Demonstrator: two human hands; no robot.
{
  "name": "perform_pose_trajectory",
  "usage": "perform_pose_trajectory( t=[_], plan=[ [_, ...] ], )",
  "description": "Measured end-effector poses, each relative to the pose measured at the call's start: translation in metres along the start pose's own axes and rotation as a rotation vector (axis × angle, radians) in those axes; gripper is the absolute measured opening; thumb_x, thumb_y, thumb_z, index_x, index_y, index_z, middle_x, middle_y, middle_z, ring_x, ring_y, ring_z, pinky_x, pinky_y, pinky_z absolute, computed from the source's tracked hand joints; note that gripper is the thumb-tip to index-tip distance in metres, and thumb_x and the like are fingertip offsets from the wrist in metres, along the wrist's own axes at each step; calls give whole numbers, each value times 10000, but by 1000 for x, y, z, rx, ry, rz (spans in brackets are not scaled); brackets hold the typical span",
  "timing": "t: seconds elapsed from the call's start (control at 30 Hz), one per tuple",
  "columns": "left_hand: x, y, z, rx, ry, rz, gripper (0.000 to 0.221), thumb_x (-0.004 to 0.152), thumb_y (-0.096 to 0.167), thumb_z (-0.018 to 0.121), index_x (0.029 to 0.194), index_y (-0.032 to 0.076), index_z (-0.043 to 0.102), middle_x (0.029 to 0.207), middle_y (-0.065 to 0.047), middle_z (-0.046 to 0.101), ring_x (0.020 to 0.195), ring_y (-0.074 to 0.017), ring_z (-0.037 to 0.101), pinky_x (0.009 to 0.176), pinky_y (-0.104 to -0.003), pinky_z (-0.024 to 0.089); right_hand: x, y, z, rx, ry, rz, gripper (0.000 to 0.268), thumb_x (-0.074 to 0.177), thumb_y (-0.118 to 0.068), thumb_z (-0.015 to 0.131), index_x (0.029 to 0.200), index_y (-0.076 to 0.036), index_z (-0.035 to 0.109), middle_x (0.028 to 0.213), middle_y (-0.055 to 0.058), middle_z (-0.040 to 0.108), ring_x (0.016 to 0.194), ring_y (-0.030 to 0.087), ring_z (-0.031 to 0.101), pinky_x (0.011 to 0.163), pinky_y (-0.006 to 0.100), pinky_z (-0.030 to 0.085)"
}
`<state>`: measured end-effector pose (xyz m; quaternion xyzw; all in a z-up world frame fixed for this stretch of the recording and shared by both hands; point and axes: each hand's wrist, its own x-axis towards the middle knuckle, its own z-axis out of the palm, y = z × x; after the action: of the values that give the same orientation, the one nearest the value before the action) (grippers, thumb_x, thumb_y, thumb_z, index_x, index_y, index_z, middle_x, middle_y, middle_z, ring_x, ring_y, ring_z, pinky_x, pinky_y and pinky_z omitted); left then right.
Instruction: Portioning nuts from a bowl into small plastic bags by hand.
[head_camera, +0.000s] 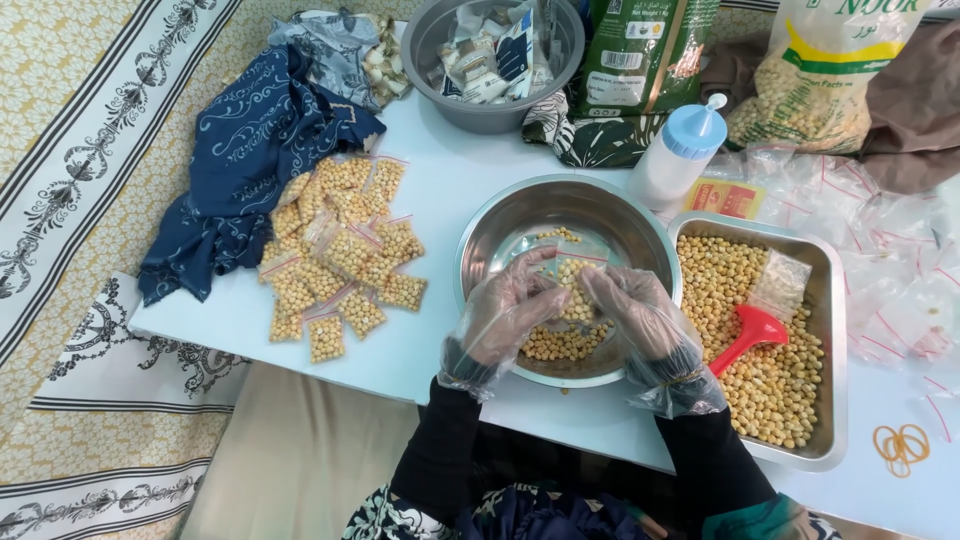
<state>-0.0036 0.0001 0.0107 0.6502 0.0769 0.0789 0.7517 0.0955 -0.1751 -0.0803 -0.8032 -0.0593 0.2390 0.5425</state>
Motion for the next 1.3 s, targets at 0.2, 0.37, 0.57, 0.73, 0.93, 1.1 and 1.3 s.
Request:
perform_pose_trajectory(
  t=[0.2,0.37,0.57,0.73,0.93,1.1,1.3],
  plan=[
    [0,-10,0,37,-70,-23,584,779,216,866,1309,91,654,842,-142,762,780,-176,748,716,-321,656,-18,-30,1,-72,29,64,453,868,-434,810,1076,-33,788,841,196,752,850,250,715,828,386,556],
    [-4,8,2,101,-11,11,553,810,317,816,1303,124,661,916,-166,781,861,-214,764,777,-385,657,-8,-22,2,36,-5,91,471,961,-498,699,875,-41,774,728,135,719,733,220,715,780,359,577],
    [-1,-5,3,124,28,-16,574,857,249,791,1351,25,603,990,-266,746,859,-314,769,816,-425,650,-36,-52,-2,162,-135,-45,331,899,-302,806,800,-10,688,707,115,641,719,211,688,747,341,576],
    [3,-16,1,111,-7,10,531,861,180,788,1337,27,607,980,-250,740,879,-293,757,795,-401,648,-34,-54,-3,163,-149,-23,326,931,-316,765,882,3,721,753,122,645,754,199,663,768,351,565],
    [4,-17,0,5,63,58,543,793,139,838,1273,1,626,918,-170,733,850,-194,730,781,-352,646,-33,-56,-6,57,-114,23,381,925,-420,762,994,-45,772,771,103,670,787,183,629,814,347,532],
    [8,-36,-6,-133,61,204,557,782,74,852,1278,-17,617,841,-76,679,789,-111,698,740,-281,652,-50,-82,6,118,-87,34,346,948,-344,748,943,2,749,741,136,642,802,187,591,819,343,521],
    [0,-29,-11,-139,63,240,498,806,87,815,1255,-19,629,837,-106,704,752,-103,695,699,-265,646,-68,-109,14,66,-77,20,295,888,-281,803,961,3,776,744,160,642,813,208,586,789,354,510]
  ],
)
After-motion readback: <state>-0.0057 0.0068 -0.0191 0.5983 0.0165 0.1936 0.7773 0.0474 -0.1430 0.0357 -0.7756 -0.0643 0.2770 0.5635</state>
